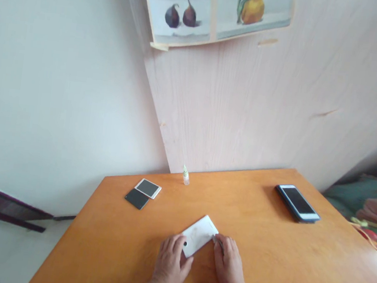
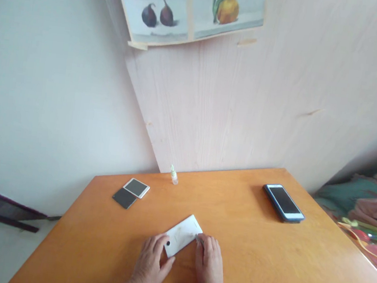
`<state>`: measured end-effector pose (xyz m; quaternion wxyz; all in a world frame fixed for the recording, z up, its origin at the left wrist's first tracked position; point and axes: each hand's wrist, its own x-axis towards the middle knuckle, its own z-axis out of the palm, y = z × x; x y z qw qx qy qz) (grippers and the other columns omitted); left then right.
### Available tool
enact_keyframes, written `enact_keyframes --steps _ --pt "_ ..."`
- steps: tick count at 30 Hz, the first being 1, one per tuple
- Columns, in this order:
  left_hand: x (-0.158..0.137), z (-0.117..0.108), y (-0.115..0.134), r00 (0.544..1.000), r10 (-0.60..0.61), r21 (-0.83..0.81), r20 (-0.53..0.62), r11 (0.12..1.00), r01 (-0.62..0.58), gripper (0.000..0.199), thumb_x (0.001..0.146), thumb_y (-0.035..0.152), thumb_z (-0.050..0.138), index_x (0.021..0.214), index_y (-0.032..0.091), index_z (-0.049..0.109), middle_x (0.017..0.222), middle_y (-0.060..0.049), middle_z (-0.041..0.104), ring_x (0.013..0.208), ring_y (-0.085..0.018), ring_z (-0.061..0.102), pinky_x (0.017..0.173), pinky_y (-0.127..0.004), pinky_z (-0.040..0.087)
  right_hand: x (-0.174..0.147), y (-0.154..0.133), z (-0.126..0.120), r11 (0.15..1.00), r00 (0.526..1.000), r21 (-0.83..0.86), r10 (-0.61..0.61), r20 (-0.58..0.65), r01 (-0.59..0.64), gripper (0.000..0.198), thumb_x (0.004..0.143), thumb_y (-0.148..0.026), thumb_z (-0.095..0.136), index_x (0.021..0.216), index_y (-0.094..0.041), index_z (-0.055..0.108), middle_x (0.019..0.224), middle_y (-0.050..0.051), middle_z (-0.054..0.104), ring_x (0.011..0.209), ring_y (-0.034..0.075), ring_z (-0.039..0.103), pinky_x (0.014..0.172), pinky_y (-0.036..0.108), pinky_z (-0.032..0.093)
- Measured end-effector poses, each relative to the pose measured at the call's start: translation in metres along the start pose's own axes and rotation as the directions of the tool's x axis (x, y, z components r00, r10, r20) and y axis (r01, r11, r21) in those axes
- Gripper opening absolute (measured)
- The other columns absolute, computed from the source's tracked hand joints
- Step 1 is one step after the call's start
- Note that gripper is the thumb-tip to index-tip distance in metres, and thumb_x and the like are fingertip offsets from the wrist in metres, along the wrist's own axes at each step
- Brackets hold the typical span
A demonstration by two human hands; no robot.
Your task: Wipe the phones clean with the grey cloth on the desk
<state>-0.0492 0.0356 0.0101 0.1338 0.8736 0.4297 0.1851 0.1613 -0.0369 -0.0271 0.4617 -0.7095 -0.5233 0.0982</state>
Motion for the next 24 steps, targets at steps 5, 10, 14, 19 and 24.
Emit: enact_keyframes --steps 5,10,14,19,24 --pt "-0.006 0.004 -0.016 0.996 -0.034 0.024 -0.077 0.999 0.036 0.076 0.078 0.039 0.068 0.143 0.016 0.035 0.138 -0.016 0.052 0.128 -0.032 0.047 0.107 -0.050 0.038 0.006 -0.003 -0.004 0.997 0.997 0.009 0.074 0.033 -0.074 0.025 0.099 -0.039 0.044 0.109 -0.022 0.059 0.099 0.009 0.067 0.094 0.024 0.064 0.085 0.039 0.052" --pt "-0.003 0.002 -0.013 0.997 -0.010 0.005 -0.071 1.000 0.010 0.071 0.078 0.034 0.066 0.141 0.020 0.038 0.134 -0.014 0.056 0.125 -0.032 0.051 0.105 -0.050 0.040 0.037 -0.002 -0.012 0.997 0.997 -0.016 0.073 0.036 -0.072 0.027 0.098 -0.036 0.041 0.103 -0.022 0.063 0.098 0.007 0.069 0.094 0.022 0.065 0.083 0.035 0.053" --pt "-0.003 0.001 -0.010 0.997 -0.011 -0.007 -0.073 1.000 0.011 0.069 0.075 0.031 0.066 0.139 0.021 0.041 0.132 -0.012 0.058 0.124 -0.031 0.052 0.105 -0.050 0.040 0.034 -0.009 -0.005 0.967 0.986 -0.234 -0.069 0.153 0.104 0.033 0.099 -0.027 0.038 0.119 -0.020 0.064 0.123 0.011 0.067 0.118 0.026 0.060 0.104 0.047 0.043" --pt "-0.005 0.004 -0.012 0.998 -0.015 -0.013 -0.066 1.000 0.014 0.067 0.075 0.031 0.066 0.138 0.022 0.043 0.132 -0.011 0.058 0.125 -0.031 0.051 0.106 -0.050 0.039 -0.018 -0.033 0.014 0.839 0.856 -0.301 -0.314 0.411 0.453 0.042 0.099 -0.029 0.046 0.139 -0.020 0.053 0.147 0.011 0.050 0.141 0.027 0.039 0.121 0.054 0.015" --pt "-0.003 0.001 -0.010 0.998 -0.027 -0.034 -0.062 0.999 0.025 0.066 0.074 0.029 0.066 0.136 0.022 0.044 0.132 -0.010 0.059 0.125 -0.030 0.050 0.107 -0.048 0.038 -0.002 -0.022 0.004 0.818 0.815 -0.286 -0.332 0.475 0.499 0.042 0.100 -0.028 0.043 0.142 -0.025 0.051 0.147 0.008 0.050 0.140 0.025 0.042 0.121 0.057 0.005"
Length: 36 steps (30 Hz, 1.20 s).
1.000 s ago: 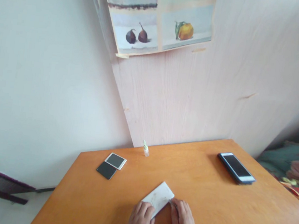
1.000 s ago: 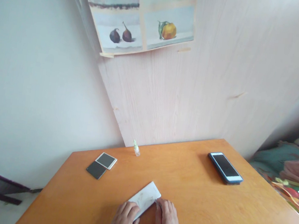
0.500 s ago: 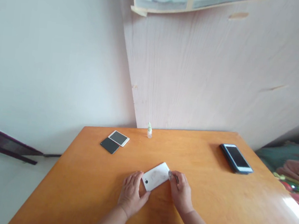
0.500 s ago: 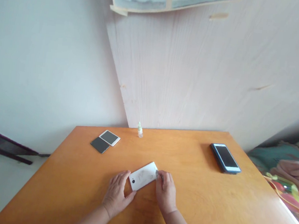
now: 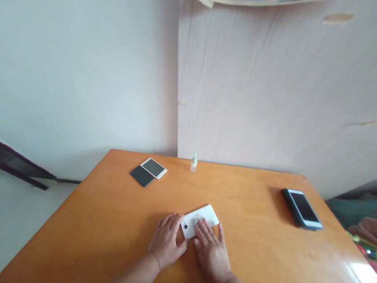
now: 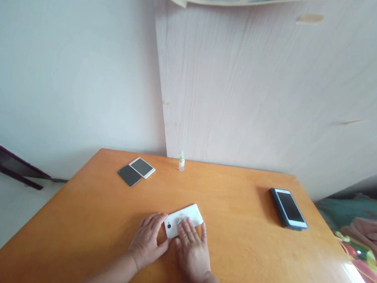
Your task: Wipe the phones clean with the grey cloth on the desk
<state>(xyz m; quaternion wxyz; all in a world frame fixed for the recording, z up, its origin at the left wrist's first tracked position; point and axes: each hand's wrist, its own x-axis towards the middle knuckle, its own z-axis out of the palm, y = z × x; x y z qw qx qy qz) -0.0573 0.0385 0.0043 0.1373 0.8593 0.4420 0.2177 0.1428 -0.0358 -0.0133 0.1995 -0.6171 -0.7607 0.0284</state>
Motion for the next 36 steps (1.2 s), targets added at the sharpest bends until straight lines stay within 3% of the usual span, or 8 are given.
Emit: enact_keyframes --steps 4,6,11,17,23,25,29,36 --pt "0.001 0.000 0.001 1.000 -0.005 -0.016 -0.005 1.000 0.005 0.067 0.073 0.029 0.066 0.136 0.022 0.044 0.131 -0.010 0.059 0.124 -0.030 0.050 0.107 -0.048 0.038 0.017 0.020 -0.004 0.972 0.972 -0.059 0.224 -0.071 -0.228 0.042 0.102 -0.030 0.039 0.140 -0.018 0.053 0.146 0.014 0.050 0.139 0.030 0.042 0.118 0.062 0.014" --pt "-0.001 0.002 0.000 1.000 -0.014 -0.018 0.002 1.000 0.014 0.068 0.074 0.030 0.066 0.137 0.022 0.044 0.132 -0.011 0.059 0.125 -0.031 0.050 0.107 -0.050 0.038 0.018 0.007 -0.001 0.983 0.983 -0.041 0.175 -0.057 -0.177 0.043 0.101 -0.031 0.041 0.139 -0.016 0.054 0.147 0.015 0.049 0.141 0.030 0.039 0.119 0.059 0.019" --pt "-0.004 0.007 -0.004 0.999 -0.029 -0.027 0.024 0.999 0.030 0.073 0.073 0.033 0.067 0.140 0.022 0.041 0.132 -0.011 0.059 0.125 -0.032 0.051 0.106 -0.050 0.039 0.015 -0.014 0.003 0.985 0.987 0.065 -0.160 0.030 0.158 0.045 0.099 -0.028 0.046 0.144 -0.023 0.050 0.145 0.007 0.053 0.140 0.023 0.041 0.122 0.049 0.021" --pt "-0.002 0.005 0.000 0.999 -0.033 -0.033 -0.005 0.999 0.032 0.075 0.071 0.029 0.066 0.141 0.022 0.041 0.132 -0.011 0.059 0.125 -0.032 0.050 0.108 -0.051 0.037 0.038 0.024 0.001 0.982 0.980 -0.031 0.183 -0.077 -0.186 0.042 0.102 -0.027 0.035 0.135 -0.013 0.057 0.141 0.016 0.055 0.137 0.029 0.045 0.115 0.056 0.032" --pt "-0.004 0.010 -0.003 0.998 -0.063 -0.025 0.008 0.998 0.063 0.076 0.071 0.025 0.063 0.143 0.019 0.037 0.132 -0.013 0.059 0.125 -0.031 0.051 0.107 -0.050 0.038 0.035 -0.015 0.008 0.984 0.986 0.085 -0.159 0.044 0.155 0.043 0.100 -0.026 0.043 0.141 -0.016 0.052 0.145 0.010 0.053 0.138 0.023 0.044 0.117 0.044 0.036" --pt "-0.004 0.010 -0.003 0.998 -0.064 -0.031 0.003 0.997 0.065 0.078 0.071 0.027 0.064 0.144 0.019 0.036 0.132 -0.013 0.059 0.125 -0.031 0.051 0.107 -0.051 0.038 0.042 -0.012 0.004 0.986 0.987 0.083 -0.151 0.060 0.145 0.041 0.100 -0.025 0.041 0.139 -0.017 0.054 0.143 0.009 0.055 0.137 0.023 0.046 0.117 0.045 0.035" --pt "-0.003 0.008 -0.001 0.997 -0.068 -0.039 -0.025 0.997 0.067 0.083 0.070 0.031 0.067 0.145 0.019 0.035 0.132 -0.013 0.059 0.124 -0.032 0.052 0.107 -0.052 0.038 0.061 -0.002 0.000 0.997 0.997 0.009 0.079 -0.002 -0.079 0.040 0.101 -0.023 0.036 0.130 -0.012 0.061 0.138 0.016 0.059 0.134 0.027 0.049 0.115 0.049 0.036" --pt "-0.003 0.009 -0.002 0.998 -0.045 -0.037 -0.049 0.998 0.043 0.081 0.072 0.026 0.064 0.146 0.020 0.032 0.132 -0.012 0.059 0.121 -0.030 0.054 0.105 -0.050 0.041 0.065 -0.015 0.011 0.995 0.994 0.066 -0.074 0.077 0.069 0.042 0.101 -0.025 0.041 0.140 -0.017 0.053 0.143 0.009 0.055 0.138 0.023 0.044 0.117 0.042 0.032"
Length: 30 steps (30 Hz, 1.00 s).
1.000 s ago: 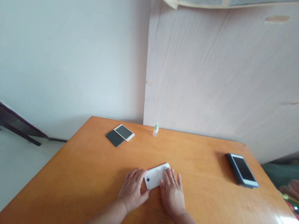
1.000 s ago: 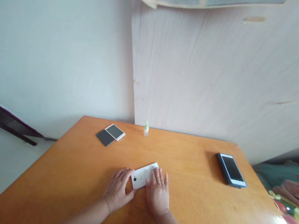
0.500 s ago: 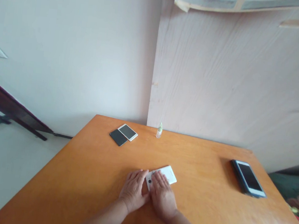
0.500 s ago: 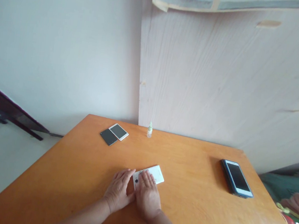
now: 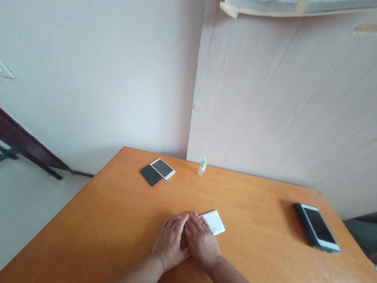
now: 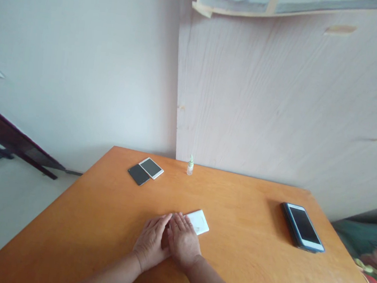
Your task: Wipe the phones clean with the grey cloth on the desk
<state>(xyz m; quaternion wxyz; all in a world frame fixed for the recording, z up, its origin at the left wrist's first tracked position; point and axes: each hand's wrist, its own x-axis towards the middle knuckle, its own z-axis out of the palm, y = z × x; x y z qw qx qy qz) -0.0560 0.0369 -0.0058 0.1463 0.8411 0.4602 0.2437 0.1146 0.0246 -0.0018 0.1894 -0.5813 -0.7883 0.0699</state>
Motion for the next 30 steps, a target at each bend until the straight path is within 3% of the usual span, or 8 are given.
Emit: enact_keyframes --steps 4,6,9,12,14,18,25,30 --pt "0.000 0.000 0.000 1.000 0.008 0.018 -0.004 1.000 -0.008 0.086 0.069 0.030 0.069 0.146 0.021 0.033 0.132 -0.011 0.059 0.124 -0.031 0.052 0.105 -0.052 0.042 0.001 0.038 -0.008 0.951 0.962 -0.141 0.268 -0.058 -0.274 0.043 0.101 -0.025 0.037 0.138 -0.011 0.055 0.143 0.016 0.053 0.139 0.028 0.043 0.116 0.049 0.031" --pt "-0.001 0.000 0.000 1.000 0.011 0.033 -0.004 0.999 -0.011 0.085 0.069 0.029 0.069 0.146 0.021 0.034 0.132 -0.011 0.060 0.124 -0.031 0.053 0.105 -0.051 0.042 -0.006 0.040 -0.008 0.933 0.947 -0.169 0.306 -0.094 -0.318 0.045 0.100 -0.025 0.038 0.138 -0.009 0.054 0.146 0.018 0.050 0.140 0.030 0.041 0.116 0.050 0.031" --pt "-0.001 0.000 -0.001 1.000 0.008 0.049 0.012 0.999 -0.008 0.082 0.068 0.030 0.069 0.143 0.021 0.038 0.130 -0.011 0.061 0.123 -0.031 0.053 0.105 -0.050 0.043 -0.027 0.016 0.000 0.988 0.996 -0.133 0.074 -0.043 -0.079 0.046 0.099 -0.026 0.043 0.142 -0.011 0.051 0.152 0.014 0.044 0.144 0.027 0.034 0.118 0.045 0.030" --pt "-0.001 0.000 -0.001 0.999 -0.002 0.046 0.037 0.999 0.001 0.080 0.068 0.031 0.070 0.142 0.020 0.040 0.131 -0.011 0.060 0.124 -0.031 0.052 0.105 -0.050 0.042 -0.043 0.005 0.003 0.990 0.995 -0.090 -0.104 0.007 0.104 0.047 0.100 -0.025 0.042 0.146 -0.018 0.047 0.154 0.008 0.041 0.145 0.022 0.032 0.120 0.043 0.026" --pt "0.000 -0.002 0.001 0.999 -0.008 0.043 0.047 0.999 0.006 0.078 0.069 0.031 0.070 0.140 0.019 0.041 0.131 -0.012 0.059 0.124 -0.031 0.051 0.106 -0.050 0.041 -0.045 0.017 -0.001 0.993 0.999 -0.111 -0.040 -0.012 0.039 0.046 0.100 -0.025 0.040 0.145 -0.018 0.047 0.153 0.009 0.042 0.145 0.023 0.033 0.120 0.047 0.026" --pt "0.004 -0.008 0.005 0.997 0.010 0.041 0.075 0.999 -0.013 0.069 0.071 0.031 0.068 0.136 0.021 0.045 0.130 -0.010 0.060 0.125 -0.030 0.050 0.108 -0.050 0.038 -0.041 0.039 -0.006 0.949 0.960 -0.175 0.240 -0.143 -0.263 0.046 0.101 -0.025 0.037 0.143 -0.009 0.049 0.150 0.017 0.045 0.142 0.029 0.038 0.117 0.053 0.029" --pt "0.006 -0.013 0.006 0.991 0.022 0.080 0.134 0.996 -0.033 0.063 0.075 0.033 0.066 0.135 0.025 0.049 0.133 -0.007 0.059 0.127 -0.031 0.048 0.107 -0.050 0.037 -0.070 0.001 -0.001 0.992 0.996 -0.110 -0.071 -0.045 0.066 0.048 0.099 -0.025 0.045 0.146 -0.022 0.046 0.153 0.006 0.043 0.145 0.022 0.032 0.122 0.045 0.022" --pt "0.007 -0.014 0.007 0.992 0.028 0.087 0.126 0.995 -0.039 0.063 0.074 0.035 0.066 0.134 0.024 0.050 0.131 -0.008 0.059 0.127 -0.030 0.048 0.107 -0.049 0.036 -0.076 0.032 -0.004 0.939 0.941 -0.138 0.290 -0.175 -0.315 0.048 0.101 -0.028 0.037 0.147 -0.015 0.044 0.151 0.014 0.044 0.144 0.028 0.034 0.118 0.054 0.027"
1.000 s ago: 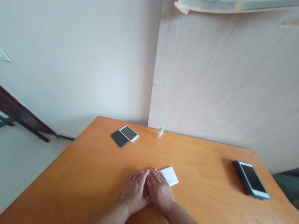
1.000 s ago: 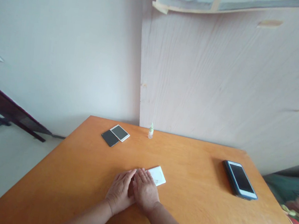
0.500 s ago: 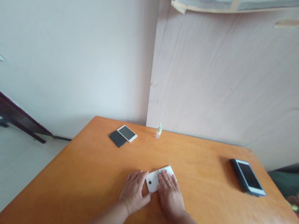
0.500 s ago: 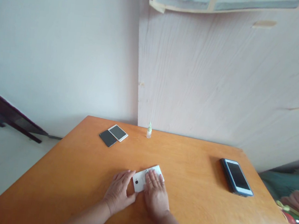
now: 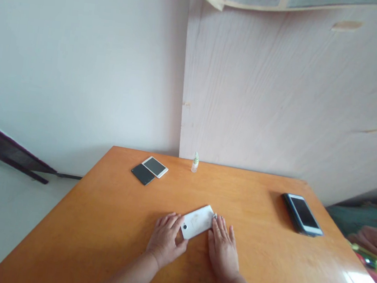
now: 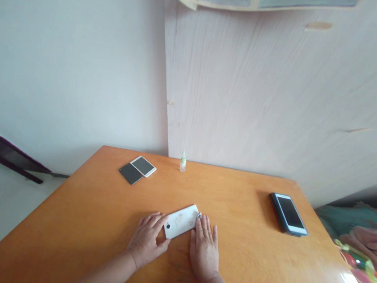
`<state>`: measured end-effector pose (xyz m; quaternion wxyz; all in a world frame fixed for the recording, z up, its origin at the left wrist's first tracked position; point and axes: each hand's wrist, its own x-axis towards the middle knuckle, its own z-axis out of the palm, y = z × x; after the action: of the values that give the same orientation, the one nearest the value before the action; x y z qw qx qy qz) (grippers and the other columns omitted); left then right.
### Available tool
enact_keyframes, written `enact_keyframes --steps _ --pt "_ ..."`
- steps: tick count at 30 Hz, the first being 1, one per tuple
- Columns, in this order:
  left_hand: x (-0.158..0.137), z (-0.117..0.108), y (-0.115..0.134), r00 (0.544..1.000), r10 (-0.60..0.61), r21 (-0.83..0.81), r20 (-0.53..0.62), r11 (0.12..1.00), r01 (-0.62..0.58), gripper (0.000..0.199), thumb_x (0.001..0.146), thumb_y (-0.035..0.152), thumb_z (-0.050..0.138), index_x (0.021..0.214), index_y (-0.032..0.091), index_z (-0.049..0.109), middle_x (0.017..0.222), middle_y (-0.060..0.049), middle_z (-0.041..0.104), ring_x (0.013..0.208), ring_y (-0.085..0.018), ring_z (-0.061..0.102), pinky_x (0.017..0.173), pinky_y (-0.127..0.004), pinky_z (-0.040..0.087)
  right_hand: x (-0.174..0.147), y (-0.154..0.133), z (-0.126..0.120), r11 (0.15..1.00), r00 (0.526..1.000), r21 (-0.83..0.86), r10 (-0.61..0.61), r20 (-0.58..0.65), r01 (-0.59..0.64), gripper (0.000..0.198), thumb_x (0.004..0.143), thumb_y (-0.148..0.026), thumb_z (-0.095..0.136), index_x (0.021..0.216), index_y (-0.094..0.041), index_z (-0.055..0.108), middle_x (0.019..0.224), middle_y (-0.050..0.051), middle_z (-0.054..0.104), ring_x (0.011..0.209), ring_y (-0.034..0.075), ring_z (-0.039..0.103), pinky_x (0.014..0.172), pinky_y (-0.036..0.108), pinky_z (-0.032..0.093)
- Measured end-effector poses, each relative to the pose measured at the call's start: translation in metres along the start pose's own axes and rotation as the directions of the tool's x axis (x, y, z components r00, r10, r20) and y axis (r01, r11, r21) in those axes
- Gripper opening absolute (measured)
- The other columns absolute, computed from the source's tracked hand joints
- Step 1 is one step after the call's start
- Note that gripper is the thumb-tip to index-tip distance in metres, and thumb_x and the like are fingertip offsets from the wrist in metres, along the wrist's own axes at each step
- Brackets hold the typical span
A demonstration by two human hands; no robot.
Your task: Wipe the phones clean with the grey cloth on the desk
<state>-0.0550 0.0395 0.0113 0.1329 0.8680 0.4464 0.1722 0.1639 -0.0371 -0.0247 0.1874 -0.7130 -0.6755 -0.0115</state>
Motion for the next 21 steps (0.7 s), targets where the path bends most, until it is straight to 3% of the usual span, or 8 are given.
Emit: enact_keyframes --steps 3,8,10,13,15,17,21 --pt "0.000 -0.001 0.001 1.000 0.006 0.005 -0.014 1.000 -0.006 0.062 0.074 0.034 0.066 0.134 0.025 0.051 0.131 -0.008 0.060 0.127 -0.030 0.048 0.107 -0.049 0.037 -0.012 -0.008 0.006 1.000 1.000 -0.018 0.005 -0.030 -0.005 0.050 0.100 -0.027 0.040 0.147 -0.010 0.044 0.152 0.016 0.042 0.145 0.029 0.032 0.116 0.053 0.031" --pt "0.000 -0.002 0.001 1.000 0.009 0.005 -0.015 1.000 -0.009 0.063 0.073 0.034 0.066 0.134 0.026 0.051 0.131 -0.008 0.060 0.126 -0.031 0.049 0.106 -0.049 0.037 -0.042 -0.037 0.007 0.949 0.951 0.060 -0.310 0.019 0.308 0.052 0.097 -0.021 0.045 0.149 -0.019 0.042 0.153 0.007 0.042 0.145 0.022 0.033 0.119 0.042 0.031" --pt "0.001 -0.002 0.001 1.000 0.006 0.001 -0.005 1.000 -0.006 0.061 0.074 0.035 0.065 0.133 0.026 0.052 0.132 -0.008 0.060 0.127 -0.031 0.049 0.106 -0.049 0.036 -0.038 -0.031 0.004 0.966 0.968 0.073 -0.250 0.009 0.249 0.049 0.098 -0.022 0.043 0.147 -0.019 0.044 0.152 0.008 0.043 0.144 0.022 0.034 0.119 0.043 0.031" --pt "0.001 -0.002 0.002 1.000 -0.002 -0.006 0.005 1.000 0.002 0.060 0.075 0.036 0.065 0.132 0.025 0.052 0.133 -0.009 0.059 0.127 -0.032 0.048 0.106 -0.050 0.036 -0.022 -0.014 0.001 0.999 0.999 0.040 -0.029 -0.039 0.030 0.047 0.101 -0.027 0.040 0.145 -0.013 0.047 0.151 0.014 0.044 0.144 0.026 0.035 0.117 0.049 0.033" --pt "0.001 -0.002 0.002 1.000 -0.004 -0.011 0.002 1.000 0.004 0.061 0.075 0.036 0.065 0.133 0.025 0.052 0.132 -0.009 0.059 0.127 -0.032 0.048 0.106 -0.051 0.036 -0.016 -0.013 -0.001 1.000 0.999 0.028 0.005 -0.035 -0.004 0.048 0.101 -0.030 0.040 0.144 -0.011 0.047 0.151 0.016 0.043 0.144 0.028 0.034 0.116 0.051 0.034" --pt "0.001 -0.001 0.002 1.000 0.000 -0.013 -0.003 1.000 0.000 0.061 0.074 0.034 0.065 0.133 0.025 0.051 0.132 -0.009 0.059 0.127 -0.032 0.048 0.106 -0.051 0.037 -0.017 -0.021 -0.002 0.993 0.994 0.052 -0.106 0.017 0.105 0.047 0.100 -0.030 0.042 0.144 -0.013 0.048 0.152 0.014 0.042 0.144 0.027 0.034 0.117 0.050 0.034" --pt "-0.001 0.001 0.001 1.000 0.016 -0.020 -0.014 1.000 -0.016 0.065 0.074 0.032 0.065 0.136 0.025 0.048 0.131 -0.008 0.059 0.127 -0.031 0.048 0.107 -0.051 0.037 -0.021 -0.033 -0.011 0.922 0.918 0.142 -0.377 0.125 0.359 0.047 0.100 -0.026 0.044 0.146 -0.021 0.046 0.152 0.008 0.043 0.142 0.023 0.037 0.118 0.046 0.034"
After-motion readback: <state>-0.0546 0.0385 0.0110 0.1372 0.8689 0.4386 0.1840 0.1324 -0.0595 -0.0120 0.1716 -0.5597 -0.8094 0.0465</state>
